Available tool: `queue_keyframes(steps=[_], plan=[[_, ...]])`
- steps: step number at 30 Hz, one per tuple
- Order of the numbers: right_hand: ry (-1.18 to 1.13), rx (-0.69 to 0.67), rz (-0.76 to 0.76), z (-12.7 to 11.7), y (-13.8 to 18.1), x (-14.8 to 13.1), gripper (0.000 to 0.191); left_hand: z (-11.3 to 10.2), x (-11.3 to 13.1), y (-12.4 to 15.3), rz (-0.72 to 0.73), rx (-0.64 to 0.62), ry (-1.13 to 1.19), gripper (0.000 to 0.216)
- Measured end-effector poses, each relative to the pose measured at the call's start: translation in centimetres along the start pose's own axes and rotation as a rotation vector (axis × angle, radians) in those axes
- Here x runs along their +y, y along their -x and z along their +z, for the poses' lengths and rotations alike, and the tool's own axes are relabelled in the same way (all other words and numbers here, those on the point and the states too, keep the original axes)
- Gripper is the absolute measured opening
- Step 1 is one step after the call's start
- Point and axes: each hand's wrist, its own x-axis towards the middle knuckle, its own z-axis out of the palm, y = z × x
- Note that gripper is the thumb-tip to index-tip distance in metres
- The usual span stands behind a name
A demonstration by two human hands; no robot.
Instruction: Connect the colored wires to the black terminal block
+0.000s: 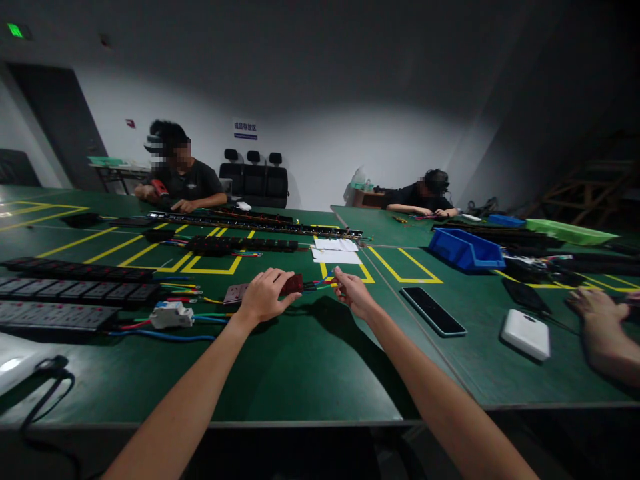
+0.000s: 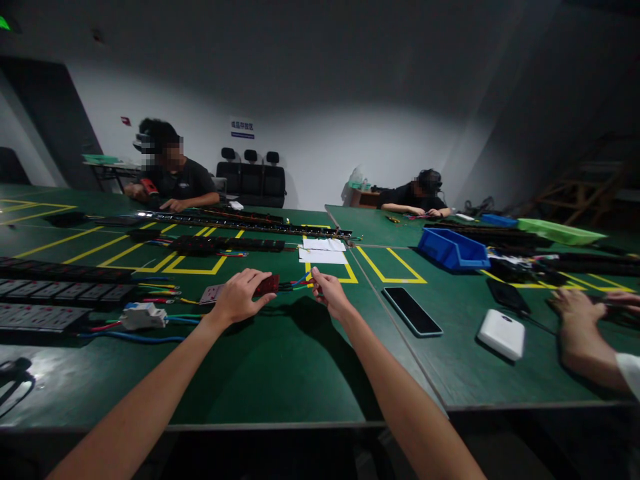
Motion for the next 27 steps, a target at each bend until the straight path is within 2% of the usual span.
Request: queue_keyframes(steps=[3,8,15,27], plan=[[-0.026,-0.012,0.005,0.1,0.2,-0.3,0.041,0.0,0.0,0.0,-0.009,0.008,0.0,0.055],[-0.074,-0.028,-0.012,0.3,0.6,-1.0,0.021,0.2,-0.2,0.0,-0.033,0.044,-0.013,0.054],[-0.054,-0.038,-0.037,0.4,1.0,-1.4,0.027,0.2,-0.2,0.0,-0.031,0.034,-0.041,0.054],[-0.063,-0.068,-0.037,0.5,1.3,-1.6,0.025,0.1,-0.1,-0.1,-0.045,0.034,-0.016,0.055]])
